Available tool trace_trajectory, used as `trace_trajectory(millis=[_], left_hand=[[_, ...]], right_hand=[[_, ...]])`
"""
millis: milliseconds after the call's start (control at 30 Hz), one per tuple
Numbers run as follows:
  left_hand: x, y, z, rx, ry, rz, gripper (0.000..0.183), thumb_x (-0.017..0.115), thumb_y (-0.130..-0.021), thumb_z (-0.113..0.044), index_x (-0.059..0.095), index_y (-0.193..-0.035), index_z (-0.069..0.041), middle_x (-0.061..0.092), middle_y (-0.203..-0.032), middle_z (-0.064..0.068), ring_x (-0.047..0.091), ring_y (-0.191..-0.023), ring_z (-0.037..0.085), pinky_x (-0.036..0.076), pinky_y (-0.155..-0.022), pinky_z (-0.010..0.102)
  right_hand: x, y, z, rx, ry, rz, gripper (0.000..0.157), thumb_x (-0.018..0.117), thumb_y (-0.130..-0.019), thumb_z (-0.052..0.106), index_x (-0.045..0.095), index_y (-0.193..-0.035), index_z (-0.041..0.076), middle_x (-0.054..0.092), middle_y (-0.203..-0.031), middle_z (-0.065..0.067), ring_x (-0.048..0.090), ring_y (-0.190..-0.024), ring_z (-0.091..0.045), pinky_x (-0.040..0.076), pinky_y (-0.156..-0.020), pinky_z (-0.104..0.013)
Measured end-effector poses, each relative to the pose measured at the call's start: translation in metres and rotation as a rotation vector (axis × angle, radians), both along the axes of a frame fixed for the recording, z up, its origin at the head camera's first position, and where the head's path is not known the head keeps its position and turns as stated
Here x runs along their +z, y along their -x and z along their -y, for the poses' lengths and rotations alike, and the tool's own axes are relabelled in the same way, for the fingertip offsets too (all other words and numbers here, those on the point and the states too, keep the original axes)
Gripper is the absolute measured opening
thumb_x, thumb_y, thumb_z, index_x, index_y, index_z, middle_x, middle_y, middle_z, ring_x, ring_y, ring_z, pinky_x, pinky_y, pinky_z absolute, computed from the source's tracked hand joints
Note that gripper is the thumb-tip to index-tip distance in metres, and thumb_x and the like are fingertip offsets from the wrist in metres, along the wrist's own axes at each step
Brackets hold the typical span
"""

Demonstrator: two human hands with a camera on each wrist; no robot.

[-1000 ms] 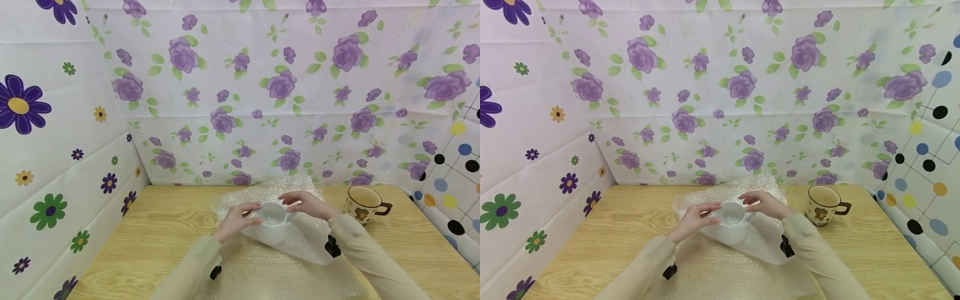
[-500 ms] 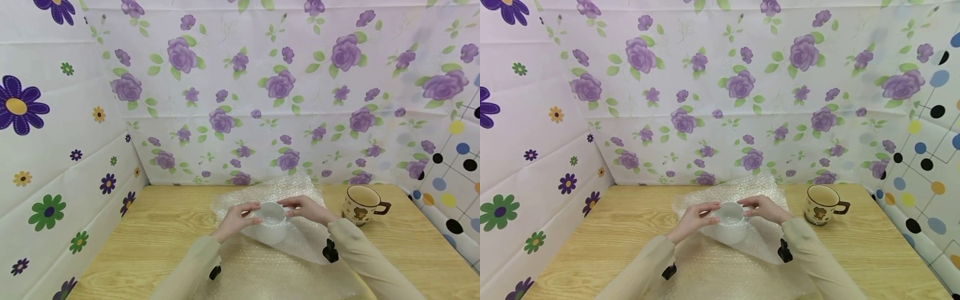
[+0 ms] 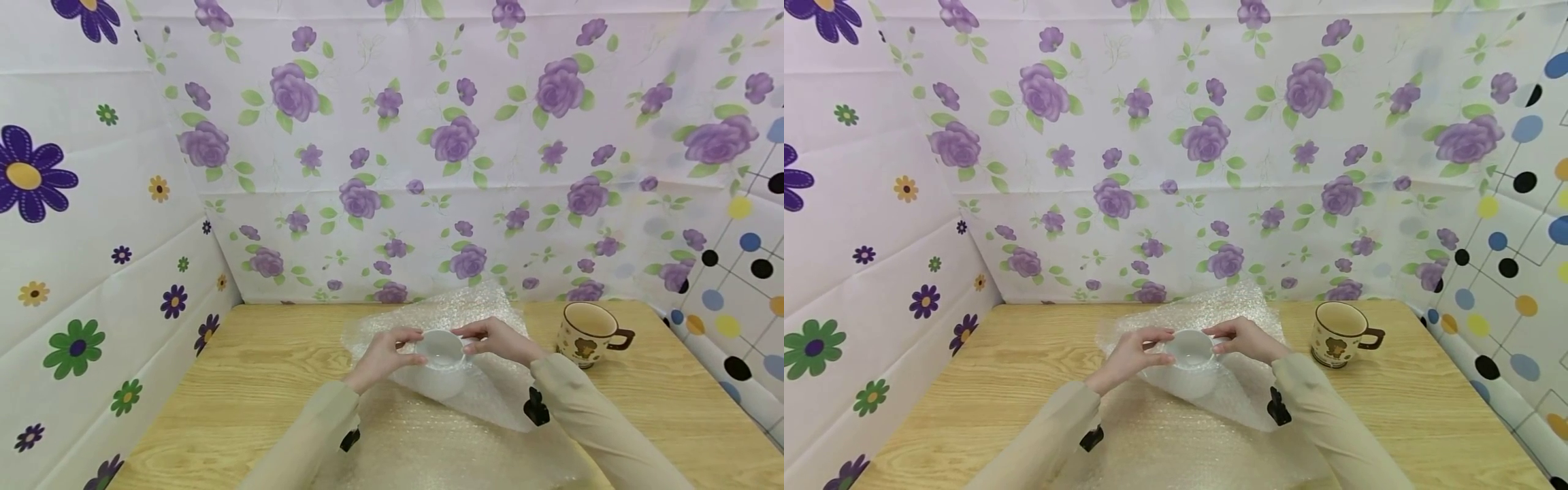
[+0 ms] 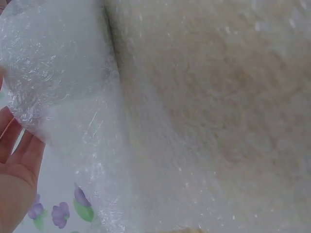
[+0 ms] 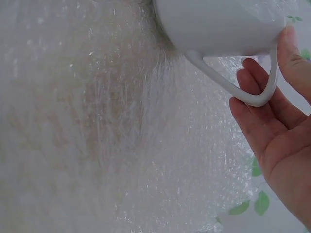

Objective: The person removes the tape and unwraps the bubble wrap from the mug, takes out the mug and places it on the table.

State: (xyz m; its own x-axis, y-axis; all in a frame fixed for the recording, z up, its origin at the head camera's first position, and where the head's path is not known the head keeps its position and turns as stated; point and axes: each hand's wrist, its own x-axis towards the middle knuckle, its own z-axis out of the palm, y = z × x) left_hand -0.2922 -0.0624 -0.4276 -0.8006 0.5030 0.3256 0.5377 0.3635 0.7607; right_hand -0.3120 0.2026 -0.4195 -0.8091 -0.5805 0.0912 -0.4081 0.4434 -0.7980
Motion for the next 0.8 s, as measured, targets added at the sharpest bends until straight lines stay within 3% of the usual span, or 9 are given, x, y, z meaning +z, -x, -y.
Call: trace_trajectory(millis=[267,567,800], left_hand=[[0.0017,-0.0001,-0.0003,0.039,0.012,-0.066,0.036,0.075,-0.073,-0.017,0.065,-0.101,0.002,0.061,-0.1,0.007,0.056,-0.093,0.022,0.046,-0.082,0.031],[0.0055,-0.0011,0.0034,0.067,-0.061,-0.177,0.018,0.073,-0.074,-0.004,0.067,-0.091,0.0,0.062,-0.089,0.008,0.059,-0.08,0.023,0.049,-0.074,0.029],[0.0088,-0.0043,0.0081,0.057,-0.07,-0.164,0.021,0.072,-0.075,-0.002,0.066,-0.095,-0.001,0.062,-0.088,0.006,0.058,-0.074,0.016,0.049,-0.07,0.027]], right_hand=[[0.0023,-0.0027,0.0002,-0.003,0.017,0.012,0.039,0.066,-0.082,0.008,0.057,-0.119,-0.003,0.056,-0.115,-0.018,0.058,-0.093,-0.024,0.049,-0.073,-0.03],[0.0028,-0.0027,0.0008,-0.008,0.024,0.022,0.04,0.066,-0.082,0.009,0.056,-0.119,-0.004,0.056,-0.114,-0.019,0.057,-0.097,-0.028,0.049,-0.075,-0.031],[0.0022,-0.0033,0.001,-0.009,0.026,0.025,0.039,0.065,-0.083,0.008,0.056,-0.119,-0.005,0.055,-0.116,-0.02,0.056,-0.099,-0.029,0.049,-0.075,-0.031]])
